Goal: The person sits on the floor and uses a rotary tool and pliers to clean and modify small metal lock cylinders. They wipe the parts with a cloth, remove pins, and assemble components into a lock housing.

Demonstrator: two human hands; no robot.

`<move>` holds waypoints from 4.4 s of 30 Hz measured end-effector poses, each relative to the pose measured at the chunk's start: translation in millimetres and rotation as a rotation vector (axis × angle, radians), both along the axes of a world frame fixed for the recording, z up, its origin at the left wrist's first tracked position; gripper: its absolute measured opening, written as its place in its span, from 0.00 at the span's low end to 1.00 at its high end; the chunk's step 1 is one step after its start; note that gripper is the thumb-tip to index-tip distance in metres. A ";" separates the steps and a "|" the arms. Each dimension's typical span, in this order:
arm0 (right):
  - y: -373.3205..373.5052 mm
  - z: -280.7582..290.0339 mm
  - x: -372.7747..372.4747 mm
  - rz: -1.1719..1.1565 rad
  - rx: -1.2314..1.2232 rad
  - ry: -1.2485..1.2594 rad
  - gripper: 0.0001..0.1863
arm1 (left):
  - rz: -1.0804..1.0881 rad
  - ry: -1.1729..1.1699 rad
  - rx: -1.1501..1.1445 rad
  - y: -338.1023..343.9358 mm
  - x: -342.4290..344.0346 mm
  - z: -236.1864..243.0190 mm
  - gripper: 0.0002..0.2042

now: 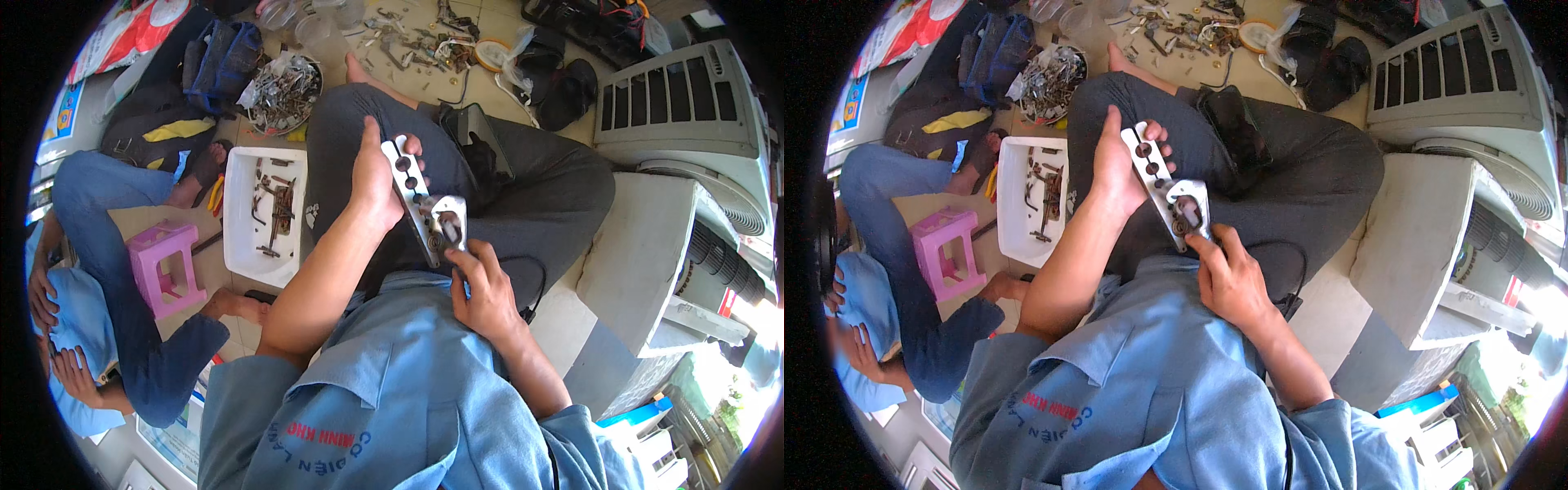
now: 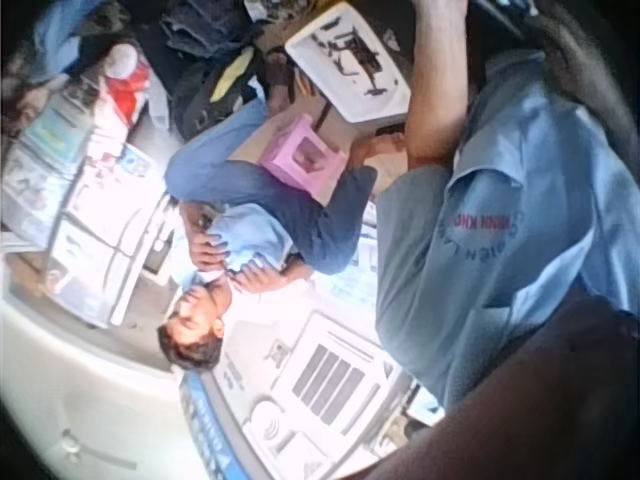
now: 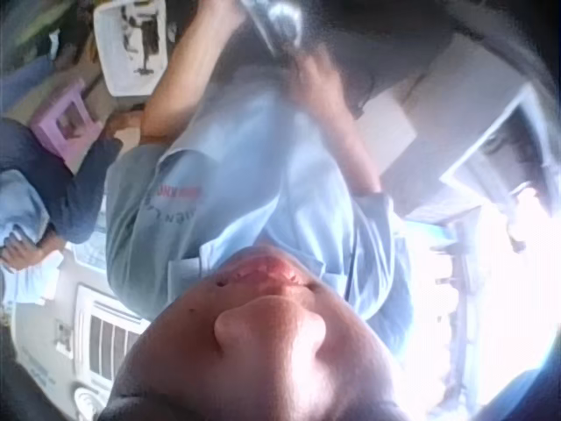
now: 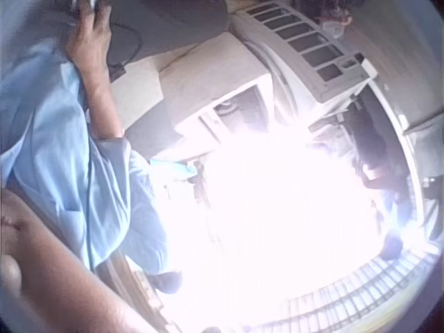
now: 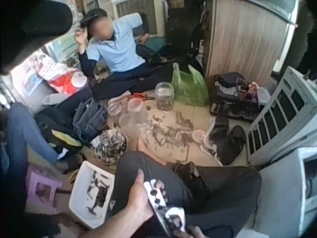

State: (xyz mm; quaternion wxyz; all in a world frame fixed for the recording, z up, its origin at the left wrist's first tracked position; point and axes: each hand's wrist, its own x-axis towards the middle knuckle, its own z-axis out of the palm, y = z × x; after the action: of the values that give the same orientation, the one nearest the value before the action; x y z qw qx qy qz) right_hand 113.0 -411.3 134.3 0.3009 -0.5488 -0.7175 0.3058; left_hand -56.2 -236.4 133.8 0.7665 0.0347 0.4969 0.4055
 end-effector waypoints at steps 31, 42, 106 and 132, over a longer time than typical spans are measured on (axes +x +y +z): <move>75.4 75.6 -5.6 0.296 0.210 -0.014 0.13 | -0.425 0.442 0.422 -80.2 28.4 -37.1 0.30; -1.4 -10.8 10.3 -0.107 0.104 0.182 0.34 | 0.196 0.115 0.187 -30.0 -5.7 -19.8 0.22; 164.1 24.8 -77.5 0.042 -0.358 0.595 0.08 | 0.137 0.542 0.804 -51.1 -80.5 46.7 0.16; 153.0 22.7 -54.2 0.052 -0.525 0.565 0.17 | 0.166 0.458 0.789 -56.1 -74.6 55.3 0.14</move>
State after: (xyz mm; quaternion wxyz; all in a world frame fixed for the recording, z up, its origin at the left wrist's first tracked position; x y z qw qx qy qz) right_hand 58.8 -258.3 157.0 0.3279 -0.4828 -0.5175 0.6258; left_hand -130.8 -292.5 189.1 0.5301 0.3726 0.4621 0.6055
